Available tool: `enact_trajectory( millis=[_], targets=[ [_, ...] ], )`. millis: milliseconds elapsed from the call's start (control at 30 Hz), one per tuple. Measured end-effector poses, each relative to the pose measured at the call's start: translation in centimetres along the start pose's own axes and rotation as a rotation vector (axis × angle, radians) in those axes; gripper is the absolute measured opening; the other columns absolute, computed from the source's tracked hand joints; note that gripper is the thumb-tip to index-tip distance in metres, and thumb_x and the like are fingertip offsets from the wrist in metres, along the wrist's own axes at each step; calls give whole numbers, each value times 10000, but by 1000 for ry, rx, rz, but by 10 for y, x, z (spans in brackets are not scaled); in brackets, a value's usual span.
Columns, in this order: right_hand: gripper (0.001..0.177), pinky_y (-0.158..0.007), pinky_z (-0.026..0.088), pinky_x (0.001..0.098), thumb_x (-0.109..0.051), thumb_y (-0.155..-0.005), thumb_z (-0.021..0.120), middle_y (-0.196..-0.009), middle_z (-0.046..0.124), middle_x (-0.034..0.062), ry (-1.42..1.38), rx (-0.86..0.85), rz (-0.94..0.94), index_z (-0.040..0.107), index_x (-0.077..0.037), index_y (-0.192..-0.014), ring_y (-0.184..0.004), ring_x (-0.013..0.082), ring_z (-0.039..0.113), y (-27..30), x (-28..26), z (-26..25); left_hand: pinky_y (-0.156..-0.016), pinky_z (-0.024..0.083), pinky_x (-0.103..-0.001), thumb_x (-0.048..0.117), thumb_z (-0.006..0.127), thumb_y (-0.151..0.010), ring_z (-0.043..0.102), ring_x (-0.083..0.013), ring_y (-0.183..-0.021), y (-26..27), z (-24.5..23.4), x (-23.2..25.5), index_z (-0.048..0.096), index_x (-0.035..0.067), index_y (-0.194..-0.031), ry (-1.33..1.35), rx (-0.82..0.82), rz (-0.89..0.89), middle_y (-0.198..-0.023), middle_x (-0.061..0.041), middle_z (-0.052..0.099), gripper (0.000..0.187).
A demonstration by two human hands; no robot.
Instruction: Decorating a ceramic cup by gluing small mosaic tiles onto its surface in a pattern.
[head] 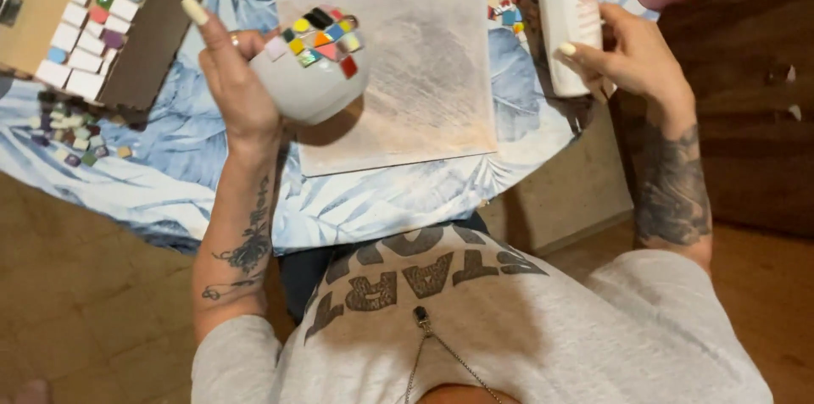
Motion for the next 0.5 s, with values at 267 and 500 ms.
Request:
enact_trajectory(
  millis=[267,500],
  targets=[
    [206,-601,440,358,-44,-791,720,-947,522,152,641,712,-583,603,4,-953,-779,276,522,-8,-84,-16,-781,521,-233,574,255,-741,379,-70,-392,7,5,12,334,128,-364,31,-6,-36,-357,34,305,589],
    [58,-558,310,291,-236,-812,689,-778,542,-36,1035,673,-888,674,-197,-770,-779,167,471,-76,-89,40,-806,477,-264,510,218,-815,682,-183,-703,-3,-9,-15,491,126,-456,-115,27,40,-433,5,469,592]
  ],
)
Point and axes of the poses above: each hand's wrist, its own y-axis away from the middle knuckle, its own z-axis out of the palm, x = y × z, the point moved 10 cm from there along -y, towards the middle knuckle
